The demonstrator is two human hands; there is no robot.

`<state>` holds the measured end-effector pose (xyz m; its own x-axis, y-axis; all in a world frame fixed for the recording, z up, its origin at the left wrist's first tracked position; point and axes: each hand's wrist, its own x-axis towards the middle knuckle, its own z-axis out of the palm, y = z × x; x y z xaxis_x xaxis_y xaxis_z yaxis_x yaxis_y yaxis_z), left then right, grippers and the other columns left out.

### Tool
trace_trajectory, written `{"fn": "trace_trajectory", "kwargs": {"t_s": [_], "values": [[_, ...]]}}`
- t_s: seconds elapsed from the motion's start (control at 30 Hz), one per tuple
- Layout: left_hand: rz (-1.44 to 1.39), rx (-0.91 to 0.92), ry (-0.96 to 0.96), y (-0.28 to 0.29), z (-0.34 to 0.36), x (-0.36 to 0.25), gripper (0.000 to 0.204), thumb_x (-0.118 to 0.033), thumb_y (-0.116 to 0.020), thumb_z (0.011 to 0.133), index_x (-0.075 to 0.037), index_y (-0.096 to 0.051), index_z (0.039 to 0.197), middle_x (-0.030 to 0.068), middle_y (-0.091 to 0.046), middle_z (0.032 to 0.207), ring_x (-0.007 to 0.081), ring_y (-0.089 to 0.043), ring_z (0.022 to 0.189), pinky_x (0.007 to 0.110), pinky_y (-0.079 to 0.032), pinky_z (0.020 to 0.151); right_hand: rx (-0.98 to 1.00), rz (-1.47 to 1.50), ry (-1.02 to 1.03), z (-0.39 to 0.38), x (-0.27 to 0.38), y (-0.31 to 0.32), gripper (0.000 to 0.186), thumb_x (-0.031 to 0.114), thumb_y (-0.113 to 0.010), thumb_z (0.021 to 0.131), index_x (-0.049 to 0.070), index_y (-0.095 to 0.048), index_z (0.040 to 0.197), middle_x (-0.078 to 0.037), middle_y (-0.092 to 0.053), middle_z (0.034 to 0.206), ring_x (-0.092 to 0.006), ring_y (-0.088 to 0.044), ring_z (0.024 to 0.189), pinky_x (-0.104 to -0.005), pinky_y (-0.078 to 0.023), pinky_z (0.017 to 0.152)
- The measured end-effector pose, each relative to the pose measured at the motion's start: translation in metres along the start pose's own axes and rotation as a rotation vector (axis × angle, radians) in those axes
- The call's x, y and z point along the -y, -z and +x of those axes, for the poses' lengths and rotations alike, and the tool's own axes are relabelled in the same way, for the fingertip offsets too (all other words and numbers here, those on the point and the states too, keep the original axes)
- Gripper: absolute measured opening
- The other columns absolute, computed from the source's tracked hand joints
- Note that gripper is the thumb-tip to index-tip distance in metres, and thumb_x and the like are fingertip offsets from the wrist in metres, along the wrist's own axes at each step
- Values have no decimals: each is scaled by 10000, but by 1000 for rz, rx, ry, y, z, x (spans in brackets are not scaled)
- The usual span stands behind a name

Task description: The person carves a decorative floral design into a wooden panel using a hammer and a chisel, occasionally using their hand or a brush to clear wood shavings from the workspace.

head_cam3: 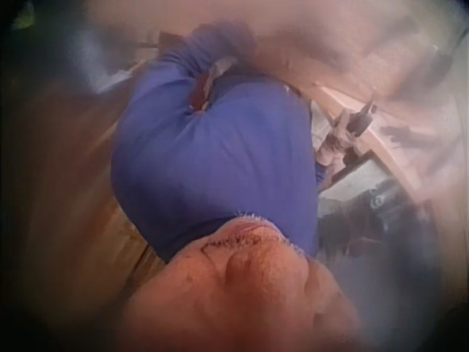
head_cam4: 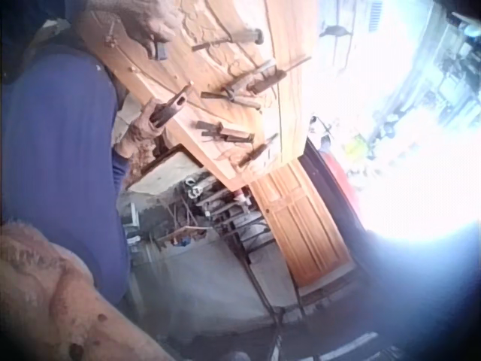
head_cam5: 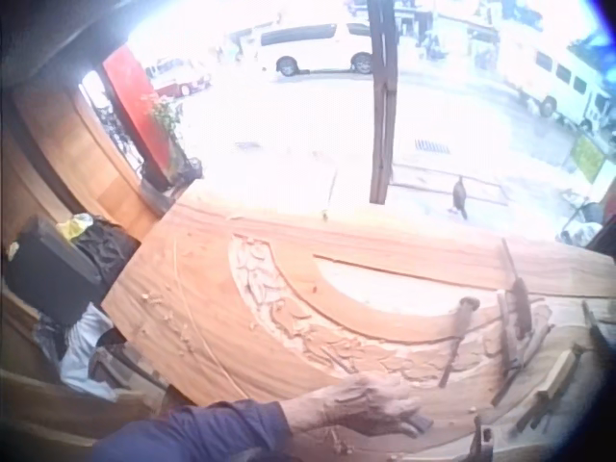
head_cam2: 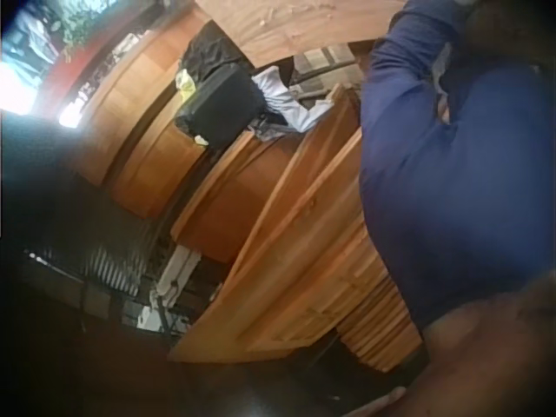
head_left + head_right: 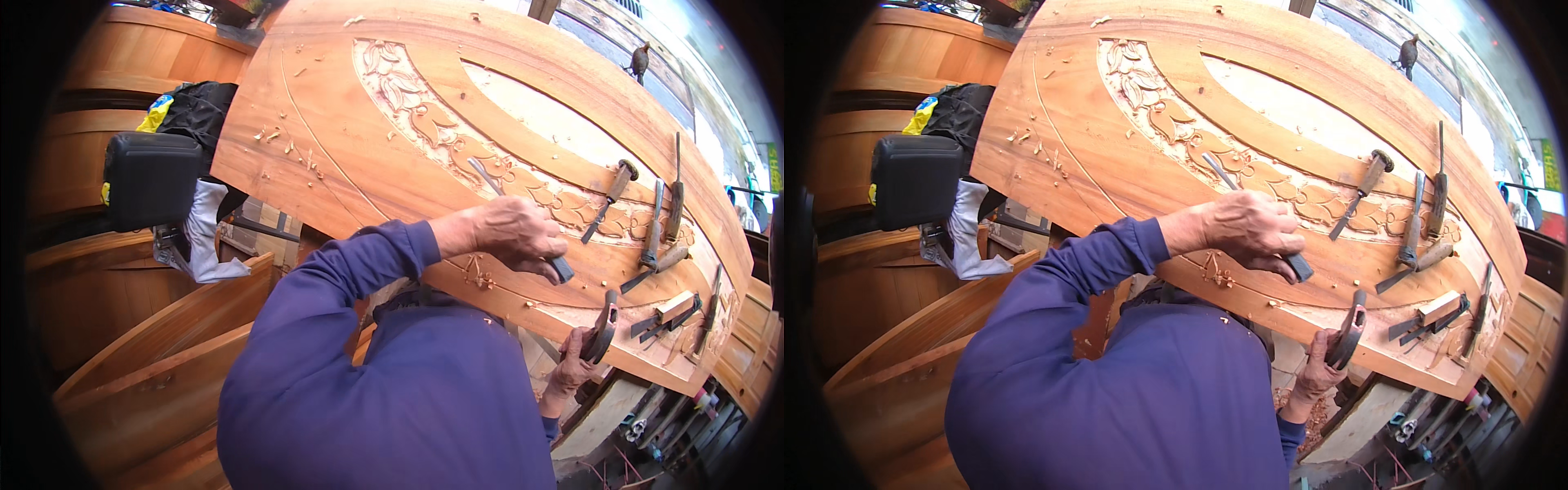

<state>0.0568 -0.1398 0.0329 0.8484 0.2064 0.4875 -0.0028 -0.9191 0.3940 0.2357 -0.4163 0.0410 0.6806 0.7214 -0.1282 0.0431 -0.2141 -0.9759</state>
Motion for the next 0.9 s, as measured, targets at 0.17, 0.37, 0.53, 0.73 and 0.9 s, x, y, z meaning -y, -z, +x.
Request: {"fn": "trace_trajectory", "kwargs": {"t_s": [0.17,0.37,0.53,0.73,0.9], "values": [[-60,-44,-38,3,-23,27,532,-656,-658,888,-148,-542,777,29,-517,736,204,-610,645,355,-485,500,-2,52,43,-11,4,-36,340,-31,-703,946,8,-637,1277,-29,-620,889,-77,-524,661,-227,-427,542],[-62,-110,-94,5,-31,36,522,-650,-667,887,-162,-531,761,12,-511,727,189,-592,645,346,-468,501,12,22,87,-8,27,-62,436,-35,-691,951,14,-596,1374,-21,-601,871,-81,-508,654,-226,-418,543],[-95,-185,-102,11,-33,38,514,-649,-681,877,-174,-526,754,1,-492,718,176,-564,623,330,-449,499,0,-3,130,-3,39,-72,480,-34,-673,958,18,-559,1422,-18,-579,845,-86,-491,639,-223,-398,535],[-154,-263,-55,17,-33,39,532,-662,-713,842,-165,-540,760,0,-472,710,176,-564,622,329,-444,499,-7,-47,166,3,64,-89,623,3,-656,960,0,-417,1536,-10,-549,850,-70,-462,629,-219,-378,559],[-277,-354,-42,28,-31,42,521,-627,-779,796,-150,-571,774,2,-493,683,194,-573,602,341,-442,499,-128,-357,330,12,82,-90,639,6,-628,972,1,-380,1561,-28,-569,865,-71,-472,635,-210,-369,539]]}}
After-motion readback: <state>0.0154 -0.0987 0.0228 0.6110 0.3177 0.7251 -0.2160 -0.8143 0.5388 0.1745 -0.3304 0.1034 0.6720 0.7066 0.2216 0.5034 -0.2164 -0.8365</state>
